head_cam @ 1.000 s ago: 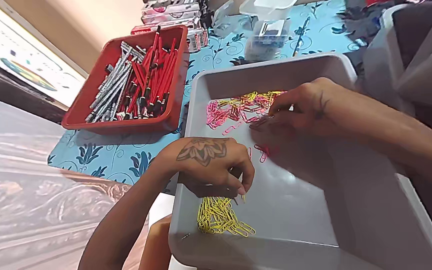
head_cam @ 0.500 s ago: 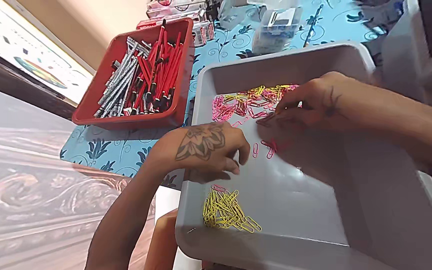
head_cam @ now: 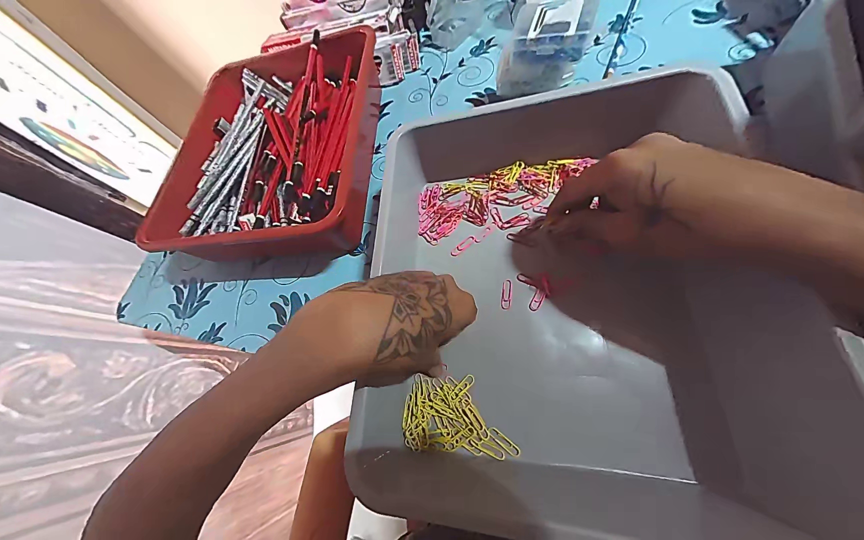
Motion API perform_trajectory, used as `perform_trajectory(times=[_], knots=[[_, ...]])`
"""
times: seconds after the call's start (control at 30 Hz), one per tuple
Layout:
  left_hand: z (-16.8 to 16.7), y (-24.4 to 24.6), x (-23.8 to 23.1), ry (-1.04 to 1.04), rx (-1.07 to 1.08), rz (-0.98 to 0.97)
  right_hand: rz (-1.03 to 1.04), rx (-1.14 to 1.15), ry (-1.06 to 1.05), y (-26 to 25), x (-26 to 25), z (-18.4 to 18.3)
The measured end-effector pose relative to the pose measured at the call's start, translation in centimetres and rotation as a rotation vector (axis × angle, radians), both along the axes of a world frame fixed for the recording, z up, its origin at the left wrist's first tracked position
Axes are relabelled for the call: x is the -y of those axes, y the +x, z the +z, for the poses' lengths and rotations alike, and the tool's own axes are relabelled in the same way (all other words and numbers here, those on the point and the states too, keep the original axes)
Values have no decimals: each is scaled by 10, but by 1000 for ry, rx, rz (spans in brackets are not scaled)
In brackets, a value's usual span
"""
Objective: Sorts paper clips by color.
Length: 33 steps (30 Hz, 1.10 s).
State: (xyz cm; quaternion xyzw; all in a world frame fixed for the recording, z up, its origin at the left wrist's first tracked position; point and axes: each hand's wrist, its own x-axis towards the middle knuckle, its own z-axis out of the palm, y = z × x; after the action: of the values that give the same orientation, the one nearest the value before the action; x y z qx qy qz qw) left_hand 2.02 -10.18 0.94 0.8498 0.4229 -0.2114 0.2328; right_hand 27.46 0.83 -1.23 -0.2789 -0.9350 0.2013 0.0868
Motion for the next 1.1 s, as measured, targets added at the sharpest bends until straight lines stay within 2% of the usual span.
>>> perform_trajectory(times=[0.1,0.23,0.33,0.43,0.6,0.73,0.87,1.0,1.1], knots=[[1,-4,-8,179,-4,-15,-6,13,-4,-1,1,-1],[8,4,-36,135,-101,95,-31,71,-3,-3,3,3],[7,2,-44,248,-84,120,-39,87,-9,-4,5,4],[3,-7,-50,473,45,78,-13,72,21,-3,4,2],[-8,-20,-71,666,441,39,7,28,42,-3,4,-3],[-27,-14,-93,627,511,103,43,20,14,0,5,-2],[-26,-6,-88,598,446,146,126,-87,-40,-1,18,7],[-30,-9,-94,578,339,109,215,-134,-358,-22,49,11],[-39,-24,-116,664,431,-47,175,-99,-361,-36,64,2]])
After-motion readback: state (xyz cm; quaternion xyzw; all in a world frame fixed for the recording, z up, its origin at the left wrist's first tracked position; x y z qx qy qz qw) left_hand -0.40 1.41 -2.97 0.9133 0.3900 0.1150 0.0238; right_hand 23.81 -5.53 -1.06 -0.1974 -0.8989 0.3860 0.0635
